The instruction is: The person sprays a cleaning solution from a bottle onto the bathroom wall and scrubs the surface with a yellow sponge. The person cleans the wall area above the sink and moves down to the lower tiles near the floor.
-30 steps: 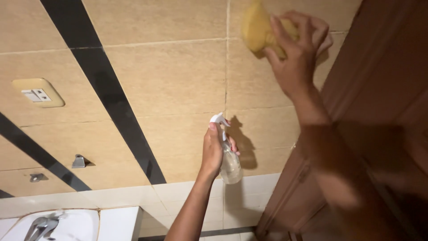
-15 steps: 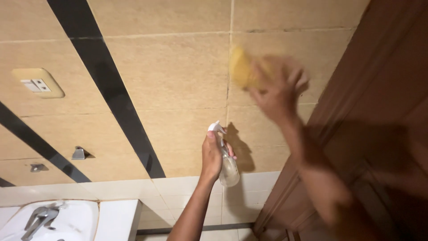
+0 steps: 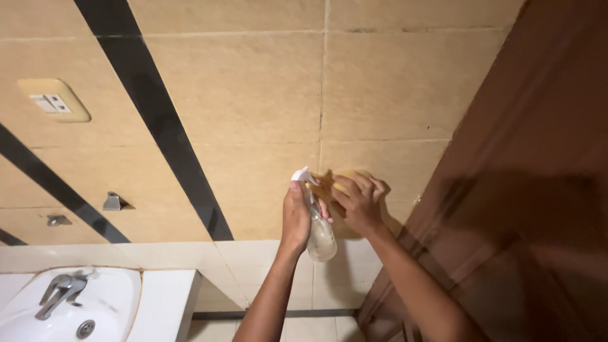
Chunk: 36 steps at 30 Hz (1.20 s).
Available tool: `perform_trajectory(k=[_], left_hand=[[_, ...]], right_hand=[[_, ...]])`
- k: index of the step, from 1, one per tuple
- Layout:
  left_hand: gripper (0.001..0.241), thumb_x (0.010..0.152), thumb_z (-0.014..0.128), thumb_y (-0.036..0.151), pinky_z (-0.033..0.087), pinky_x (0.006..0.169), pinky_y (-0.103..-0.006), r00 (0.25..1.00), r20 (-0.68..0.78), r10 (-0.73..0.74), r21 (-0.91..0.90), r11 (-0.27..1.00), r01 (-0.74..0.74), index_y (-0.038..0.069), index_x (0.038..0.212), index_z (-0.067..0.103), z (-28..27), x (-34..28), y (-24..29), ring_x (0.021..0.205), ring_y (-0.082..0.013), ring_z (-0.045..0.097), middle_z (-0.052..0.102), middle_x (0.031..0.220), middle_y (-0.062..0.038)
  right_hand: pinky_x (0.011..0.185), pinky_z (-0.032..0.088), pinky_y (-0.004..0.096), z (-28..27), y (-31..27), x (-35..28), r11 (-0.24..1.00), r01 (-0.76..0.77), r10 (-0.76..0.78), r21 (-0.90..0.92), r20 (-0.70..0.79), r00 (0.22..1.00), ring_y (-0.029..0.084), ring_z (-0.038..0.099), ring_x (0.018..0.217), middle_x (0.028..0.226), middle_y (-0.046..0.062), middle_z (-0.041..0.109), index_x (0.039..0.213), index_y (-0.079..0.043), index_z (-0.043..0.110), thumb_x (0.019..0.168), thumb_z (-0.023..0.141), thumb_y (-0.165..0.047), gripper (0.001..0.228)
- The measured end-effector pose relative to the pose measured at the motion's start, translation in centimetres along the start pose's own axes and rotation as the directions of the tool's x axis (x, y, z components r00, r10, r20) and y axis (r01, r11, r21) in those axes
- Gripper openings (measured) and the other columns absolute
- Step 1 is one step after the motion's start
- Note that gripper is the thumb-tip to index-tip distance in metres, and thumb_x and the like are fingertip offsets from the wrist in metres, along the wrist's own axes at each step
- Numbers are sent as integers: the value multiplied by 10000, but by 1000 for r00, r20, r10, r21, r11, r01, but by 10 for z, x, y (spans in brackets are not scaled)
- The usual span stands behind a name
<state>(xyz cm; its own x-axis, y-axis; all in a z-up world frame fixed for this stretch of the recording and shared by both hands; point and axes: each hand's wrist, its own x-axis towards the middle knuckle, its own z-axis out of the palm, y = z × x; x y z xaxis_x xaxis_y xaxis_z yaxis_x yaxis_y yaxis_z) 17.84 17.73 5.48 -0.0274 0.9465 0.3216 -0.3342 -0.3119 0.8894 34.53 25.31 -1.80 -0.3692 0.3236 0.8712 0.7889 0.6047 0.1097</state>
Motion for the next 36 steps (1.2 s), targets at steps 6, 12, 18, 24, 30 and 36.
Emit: perform_trajectory(k=[6,12,18,24,30,36], left_hand=[[722,1006,265,683,562,508,-339,999,-37,0,-13,1000,-1,21,1170,503,2,-24,-5,515,-184,582,492,628,-69],[684,1008,238,648,546,514,-329,998,-38,-45,-4,999,45,34,1155,502,-5,-36,-8,486,-199,592,515,549,-111],[666,1042,256,620,553,511,-344,998,-59,-20,24,999,21,18,1158,517,-7,-38,-10,500,-187,565,503,578,-91],[657,1033,262,621,534,494,-343,996,-62,-58,-11,998,58,25,1146,516,0,-39,-14,480,-197,566,488,557,-98],[673,1042,281,621,544,488,-355,996,-66,-66,-7,998,66,-5,1107,520,-4,-36,-27,480,-197,561,493,572,-106],[686,1062,273,599,545,489,-352,994,-109,-20,95,995,31,-31,1081,542,-9,-37,-37,488,-196,580,508,575,-101]], right_hand=[[1003,246,533,-14,9,16,997,56,-54,-59,41,998,246,434,1281,1329,-61,613,1211,-326,769,801,803,-242,420],[1007,182,664,-51,40,106,980,-181,180,-81,-22,983,392,338,1295,1421,44,546,1317,-296,745,957,800,-308,364],[1202,243,603,-104,94,195,984,-148,123,-95,-223,967,362,324,1408,1565,107,441,1477,-198,666,939,894,-276,589],[1113,174,604,-149,79,214,986,-162,164,24,-156,974,336,309,1382,1511,100,448,1491,-225,689,873,960,-238,675],[1208,160,559,-113,90,178,997,-76,72,-20,-169,983,321,298,1464,1580,11,464,1446,-253,689,829,974,-271,680],[1206,167,554,-75,89,137,993,-107,97,-54,-155,983,304,319,1447,1547,6,495,1492,-279,671,820,1007,-303,752]])
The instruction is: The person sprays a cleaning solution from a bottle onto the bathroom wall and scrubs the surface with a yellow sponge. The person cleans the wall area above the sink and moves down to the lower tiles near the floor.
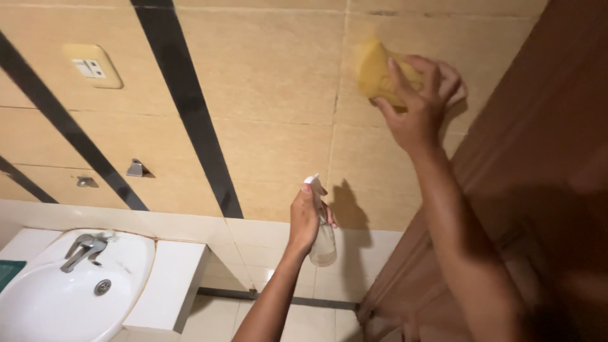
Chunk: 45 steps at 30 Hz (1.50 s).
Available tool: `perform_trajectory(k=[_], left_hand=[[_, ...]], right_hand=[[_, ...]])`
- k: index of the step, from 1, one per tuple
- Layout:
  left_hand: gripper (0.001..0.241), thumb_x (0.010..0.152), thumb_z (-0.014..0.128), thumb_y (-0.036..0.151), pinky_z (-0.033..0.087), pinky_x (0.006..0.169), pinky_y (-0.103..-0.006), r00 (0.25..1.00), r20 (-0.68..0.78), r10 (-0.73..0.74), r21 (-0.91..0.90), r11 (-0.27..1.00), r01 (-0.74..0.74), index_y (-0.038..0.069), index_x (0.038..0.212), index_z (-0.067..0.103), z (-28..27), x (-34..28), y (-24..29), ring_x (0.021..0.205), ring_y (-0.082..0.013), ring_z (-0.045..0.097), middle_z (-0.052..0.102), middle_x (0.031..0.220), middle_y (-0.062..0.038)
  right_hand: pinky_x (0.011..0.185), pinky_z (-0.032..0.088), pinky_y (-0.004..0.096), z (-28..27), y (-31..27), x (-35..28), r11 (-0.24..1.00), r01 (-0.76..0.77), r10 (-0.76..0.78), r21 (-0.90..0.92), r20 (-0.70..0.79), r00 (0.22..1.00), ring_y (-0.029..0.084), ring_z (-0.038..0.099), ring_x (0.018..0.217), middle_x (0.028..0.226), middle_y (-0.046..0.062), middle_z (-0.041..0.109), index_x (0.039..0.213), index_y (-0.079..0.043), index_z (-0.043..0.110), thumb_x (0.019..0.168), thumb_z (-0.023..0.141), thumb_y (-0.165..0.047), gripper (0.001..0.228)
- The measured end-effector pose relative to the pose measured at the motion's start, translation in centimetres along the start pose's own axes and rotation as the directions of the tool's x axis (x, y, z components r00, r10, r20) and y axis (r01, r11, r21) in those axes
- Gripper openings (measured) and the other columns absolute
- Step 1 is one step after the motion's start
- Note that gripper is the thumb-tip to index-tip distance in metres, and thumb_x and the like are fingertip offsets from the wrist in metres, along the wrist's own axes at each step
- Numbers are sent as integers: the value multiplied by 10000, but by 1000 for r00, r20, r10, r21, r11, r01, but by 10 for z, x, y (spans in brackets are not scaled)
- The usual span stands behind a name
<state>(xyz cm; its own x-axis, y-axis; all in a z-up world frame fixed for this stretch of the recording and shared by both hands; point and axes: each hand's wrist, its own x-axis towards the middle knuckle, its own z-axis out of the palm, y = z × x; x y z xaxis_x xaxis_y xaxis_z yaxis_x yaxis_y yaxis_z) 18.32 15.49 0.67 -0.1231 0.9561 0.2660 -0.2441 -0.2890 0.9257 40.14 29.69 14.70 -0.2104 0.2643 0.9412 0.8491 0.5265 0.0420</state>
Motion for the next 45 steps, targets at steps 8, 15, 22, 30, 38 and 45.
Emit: perform_trajectory(k=[8,15,22,30,38,45], left_hand=[[604,1065,265,558,550,513,-352,999,-18,-28,-54,998,27,21,1176,520,8,-7,18,527,-179,558,473,608,-73],[624,1054,238,566,559,531,-347,999,-7,-32,31,999,32,21,1171,519,5,-13,21,513,-187,582,541,589,-101],[605,1066,223,541,547,517,-346,1000,-6,-13,-25,1000,12,30,1190,522,-2,-19,14,488,-188,560,513,562,-101],[561,1074,273,514,545,495,-348,996,-18,-86,-30,996,85,27,1157,538,4,-26,0,505,-179,562,488,574,-91],[594,1083,293,526,544,462,-360,989,-108,-100,8,995,101,-23,1022,511,0,-21,-22,483,-178,542,459,584,-66],[589,1066,275,538,546,480,-342,991,-107,-76,23,997,79,9,1090,532,0,-26,-5,480,-166,547,475,550,-67]], right_hand=[[1028,233,614,30,-47,-103,996,57,-43,-62,209,977,347,337,1325,1451,36,523,1406,-348,664,851,855,-436,593],[1085,244,603,69,-69,-202,978,104,-153,183,282,947,289,414,1349,1396,-65,567,1200,-341,718,871,776,-296,337],[1013,249,588,64,-49,-137,995,102,-101,8,245,964,300,430,1248,1393,9,567,1350,-327,720,909,765,-280,446],[1196,196,633,0,-6,18,1000,-12,12,21,-35,999,246,374,1433,1486,103,504,1433,-146,669,894,920,-220,599],[1199,227,577,-3,-9,10,1000,13,-13,15,18,1000,329,308,1434,1551,68,441,1547,-259,600,885,943,-228,746],[1038,294,667,50,-39,-124,976,169,-125,-136,281,951,375,343,1339,1516,52,435,1557,-374,533,933,746,-526,677]])
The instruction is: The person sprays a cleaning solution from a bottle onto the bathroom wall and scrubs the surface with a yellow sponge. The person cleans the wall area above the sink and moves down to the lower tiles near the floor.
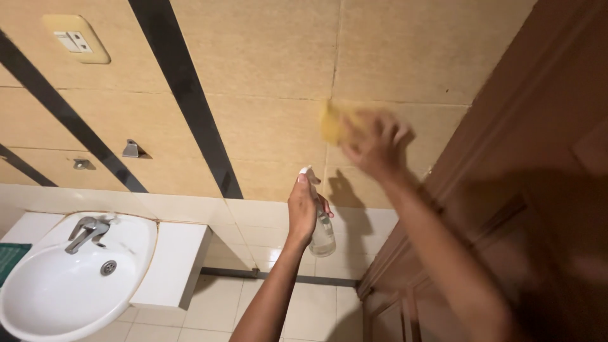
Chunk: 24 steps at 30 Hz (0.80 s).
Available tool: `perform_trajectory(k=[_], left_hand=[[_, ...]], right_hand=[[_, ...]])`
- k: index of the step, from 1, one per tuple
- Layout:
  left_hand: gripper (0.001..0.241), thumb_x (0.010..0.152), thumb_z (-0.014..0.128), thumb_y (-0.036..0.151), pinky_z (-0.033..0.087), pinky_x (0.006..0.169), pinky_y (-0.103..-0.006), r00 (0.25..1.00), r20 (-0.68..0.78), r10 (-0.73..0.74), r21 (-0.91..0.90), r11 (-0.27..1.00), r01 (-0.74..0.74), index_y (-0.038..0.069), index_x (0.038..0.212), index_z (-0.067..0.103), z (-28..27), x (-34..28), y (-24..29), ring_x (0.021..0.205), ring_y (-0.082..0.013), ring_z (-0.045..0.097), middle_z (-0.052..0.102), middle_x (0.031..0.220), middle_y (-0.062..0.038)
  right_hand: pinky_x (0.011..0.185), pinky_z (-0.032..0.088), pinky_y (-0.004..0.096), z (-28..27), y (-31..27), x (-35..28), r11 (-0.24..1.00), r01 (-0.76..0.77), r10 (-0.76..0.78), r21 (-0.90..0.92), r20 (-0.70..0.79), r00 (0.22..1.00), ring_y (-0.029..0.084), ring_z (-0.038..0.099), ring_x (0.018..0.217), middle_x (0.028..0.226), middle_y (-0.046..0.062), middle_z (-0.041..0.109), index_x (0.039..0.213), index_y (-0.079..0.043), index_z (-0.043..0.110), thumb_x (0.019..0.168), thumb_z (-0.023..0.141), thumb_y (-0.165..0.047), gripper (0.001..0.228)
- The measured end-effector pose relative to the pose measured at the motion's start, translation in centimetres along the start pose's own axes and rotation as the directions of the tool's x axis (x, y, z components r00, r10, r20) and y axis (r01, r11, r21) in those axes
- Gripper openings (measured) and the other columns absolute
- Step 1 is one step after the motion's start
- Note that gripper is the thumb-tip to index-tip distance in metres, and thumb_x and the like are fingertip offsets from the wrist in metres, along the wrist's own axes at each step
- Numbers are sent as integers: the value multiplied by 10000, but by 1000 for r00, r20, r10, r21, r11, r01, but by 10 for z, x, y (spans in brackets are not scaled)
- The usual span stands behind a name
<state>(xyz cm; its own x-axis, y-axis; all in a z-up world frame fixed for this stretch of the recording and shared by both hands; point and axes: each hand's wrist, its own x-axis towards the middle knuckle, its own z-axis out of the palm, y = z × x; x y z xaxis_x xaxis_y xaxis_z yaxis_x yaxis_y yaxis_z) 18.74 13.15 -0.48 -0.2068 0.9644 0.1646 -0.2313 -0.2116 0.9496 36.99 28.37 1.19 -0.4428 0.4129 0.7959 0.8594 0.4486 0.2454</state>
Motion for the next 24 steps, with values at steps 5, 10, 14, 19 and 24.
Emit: perform_trajectory(k=[5,10,14,19,24], left_hand=[[606,1057,254,557,540,488,-341,1000,24,1,39,999,-2,19,1122,524,-2,-2,4,477,-169,548,498,545,-77],[613,1065,271,562,544,499,-359,999,46,-13,-42,999,15,5,1140,515,1,1,2,503,-179,554,497,578,-80],[635,1052,233,570,555,513,-346,997,70,-26,4,1000,26,13,1154,521,4,1,3,497,-184,566,522,563,-92],[621,1077,230,534,559,501,-356,997,76,16,-67,998,-11,-7,1150,524,10,6,-6,487,-191,552,496,556,-95],[600,1076,220,518,540,491,-355,993,119,-20,-38,999,25,0,1152,513,23,0,5,483,-193,547,494,554,-93]], right_hand=[[1053,290,626,50,-42,-97,991,126,-129,44,49,990,277,387,1330,1439,14,473,1419,-378,617,885,745,-388,549],[1074,289,610,66,-40,-114,976,137,-161,172,133,978,259,415,1334,1384,2,525,1240,-363,730,919,703,-260,338],[1014,278,616,29,-25,-58,968,52,-64,246,39,997,275,442,1264,1317,24,564,1253,-358,742,930,711,-241,346],[1006,267,643,-23,15,30,988,-99,96,117,35,995,344,440,1214,1359,46,565,1296,-397,736,968,740,-190,388],[1171,279,598,-68,69,108,985,-135,158,104,-263,952,370,357,1385,1524,113,431,1442,-235,701,1011,807,-165,450]])
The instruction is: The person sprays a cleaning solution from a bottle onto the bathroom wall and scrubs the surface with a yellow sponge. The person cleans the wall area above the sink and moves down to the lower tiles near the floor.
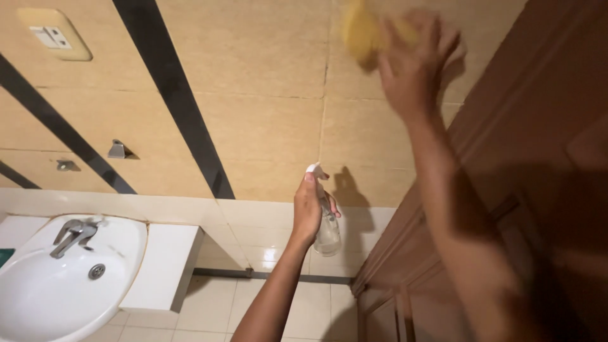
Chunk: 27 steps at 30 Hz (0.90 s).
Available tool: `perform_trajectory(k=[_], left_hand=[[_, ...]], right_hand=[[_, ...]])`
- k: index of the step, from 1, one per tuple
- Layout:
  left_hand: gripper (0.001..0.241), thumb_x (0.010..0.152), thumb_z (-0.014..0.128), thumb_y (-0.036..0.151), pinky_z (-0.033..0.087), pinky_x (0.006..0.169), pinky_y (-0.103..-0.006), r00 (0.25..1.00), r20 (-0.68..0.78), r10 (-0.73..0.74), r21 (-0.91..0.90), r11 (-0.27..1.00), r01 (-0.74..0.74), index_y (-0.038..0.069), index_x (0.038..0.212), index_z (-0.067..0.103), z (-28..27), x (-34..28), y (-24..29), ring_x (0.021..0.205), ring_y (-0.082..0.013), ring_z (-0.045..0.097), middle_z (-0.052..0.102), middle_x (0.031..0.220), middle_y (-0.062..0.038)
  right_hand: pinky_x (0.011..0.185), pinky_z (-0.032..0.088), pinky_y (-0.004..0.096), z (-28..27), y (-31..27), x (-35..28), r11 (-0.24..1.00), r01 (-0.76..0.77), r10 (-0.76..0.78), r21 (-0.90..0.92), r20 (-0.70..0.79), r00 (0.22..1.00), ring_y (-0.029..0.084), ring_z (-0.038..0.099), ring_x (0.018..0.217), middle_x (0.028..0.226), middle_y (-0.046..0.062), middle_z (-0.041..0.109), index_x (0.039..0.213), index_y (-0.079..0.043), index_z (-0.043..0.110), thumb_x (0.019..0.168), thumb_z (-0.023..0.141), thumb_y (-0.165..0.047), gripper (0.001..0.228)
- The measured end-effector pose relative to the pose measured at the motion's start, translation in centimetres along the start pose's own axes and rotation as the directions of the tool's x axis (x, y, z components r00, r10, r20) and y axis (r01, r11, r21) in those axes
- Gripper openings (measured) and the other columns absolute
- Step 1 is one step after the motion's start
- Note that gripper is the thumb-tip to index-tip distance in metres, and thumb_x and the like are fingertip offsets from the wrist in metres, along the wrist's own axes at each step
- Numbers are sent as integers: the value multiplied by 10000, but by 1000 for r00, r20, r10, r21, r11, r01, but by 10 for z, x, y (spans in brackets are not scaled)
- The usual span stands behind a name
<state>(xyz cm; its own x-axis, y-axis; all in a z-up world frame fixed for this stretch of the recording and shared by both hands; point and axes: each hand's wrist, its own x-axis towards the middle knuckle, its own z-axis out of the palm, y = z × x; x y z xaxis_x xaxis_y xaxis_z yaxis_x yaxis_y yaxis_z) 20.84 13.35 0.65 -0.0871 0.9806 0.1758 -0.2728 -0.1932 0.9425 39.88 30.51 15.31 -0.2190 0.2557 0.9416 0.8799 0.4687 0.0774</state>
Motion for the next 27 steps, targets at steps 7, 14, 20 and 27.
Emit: perform_trajectory(k=[7,14,20,27], left_hand=[[593,1097,269,513,552,493,-362,998,58,17,-23,1000,-16,-25,1083,519,7,1,-29,505,-188,558,496,597,-82],[582,1075,281,522,540,468,-351,996,-5,93,35,995,-93,-8,1076,522,4,2,-19,482,-183,550,477,596,-89],[582,1074,270,529,549,490,-342,996,-16,92,28,995,-92,4,1096,521,-3,2,-13,499,-173,561,519,611,-75],[595,1076,269,531,541,496,-358,994,6,108,-22,994,-108,-6,1118,521,4,1,-13,494,-190,551,508,587,-98]], right_hand=[[1182,210,543,-38,-5,30,976,-17,9,216,39,999,348,323,1452,1600,90,407,1459,-219,689,953,880,-160,544],[1097,218,660,-2,-19,-40,996,32,-45,79,160,986,362,360,1343,1461,45,505,1418,-361,688,863,895,-410,595],[1027,247,592,35,-58,-171,994,28,-45,108,161,986,316,397,1266,1368,0,551,1276,-354,738,761,858,-366,529],[1074,222,527,61,-56,-294,911,-290,79,293,566,821,248,437,1301,1298,-1,569,1316,-160,682,835,763,-160,489]])
